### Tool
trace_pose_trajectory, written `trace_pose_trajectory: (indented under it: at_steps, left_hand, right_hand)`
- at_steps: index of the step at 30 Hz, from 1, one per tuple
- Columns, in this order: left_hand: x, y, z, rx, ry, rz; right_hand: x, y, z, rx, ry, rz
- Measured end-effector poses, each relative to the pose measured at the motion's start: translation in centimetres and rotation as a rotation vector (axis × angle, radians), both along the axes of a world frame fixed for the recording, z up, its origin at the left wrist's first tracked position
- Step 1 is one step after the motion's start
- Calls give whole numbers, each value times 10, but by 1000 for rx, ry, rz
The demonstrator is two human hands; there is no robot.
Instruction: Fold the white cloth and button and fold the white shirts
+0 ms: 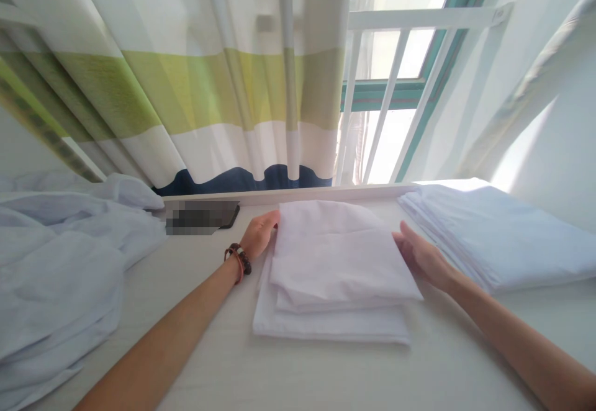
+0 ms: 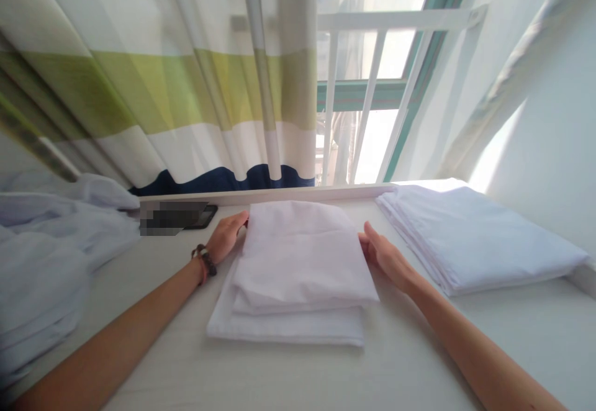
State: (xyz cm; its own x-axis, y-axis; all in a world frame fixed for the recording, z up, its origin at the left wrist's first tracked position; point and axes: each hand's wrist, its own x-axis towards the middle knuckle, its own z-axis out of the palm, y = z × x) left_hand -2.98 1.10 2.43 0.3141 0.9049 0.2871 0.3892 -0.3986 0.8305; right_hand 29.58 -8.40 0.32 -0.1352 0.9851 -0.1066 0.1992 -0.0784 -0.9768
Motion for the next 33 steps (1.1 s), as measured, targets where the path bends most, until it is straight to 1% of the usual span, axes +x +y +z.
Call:
trace_pose_trajectory:
  at_steps: [2,3,6,8,10,11,13,15,18,21,22,24,27,29,33]
  left_hand:
    - [3,-5,2,-41,-53,-61]
    - [4,-8,3,-98,-108,-111]
    - [8,-14,4,-376,-355,-257]
    - [8,-18,5,-590,-456,-323]
    - [7,-22,7,-779,-466,-355]
    - [6,-23,7,-852,-455,-349]
    - [4,-25,8,-933,-429,-283]
    - [5,-24,7,-953,-409,-202]
    - [15,-14,5,-915,-446,-149]
    - [27,2,3,-851,-562,-169]
    - [30,6,3,-841,-588,-184]
    - [30,10,5,-821,-595,-195]
    - [20,6,11,-783,-491,-109]
    - [10,-1,18,-802,-407,-67]
    - [-4,-16,28,-923,-311,-111]
  right_hand:
    - [-1,-2,1,-90,129,82]
    - [-2,-3,1,-118,176,100]
    - [-7,-6,4,-181,312,119]
    - [-12,-7,7,-229,392,106]
    - [-18,-9,11,-290,421,74]
    - [-21,-10,12,-321,416,58]
    - [-27,-10,15,-365,387,38]
    - [-31,-7,16,-368,362,35]
    - [-33,7,14,-288,313,-4]
    - [-31,26,14,-182,220,-118]
    - [-29,31,15,-170,208,-147]
    - [-27,35,20,-204,240,-155]
    - [-25,28,30,-310,338,-133]
    - [-26,20,36,-341,389,-146]
    - [-34,4,38,-352,450,-212]
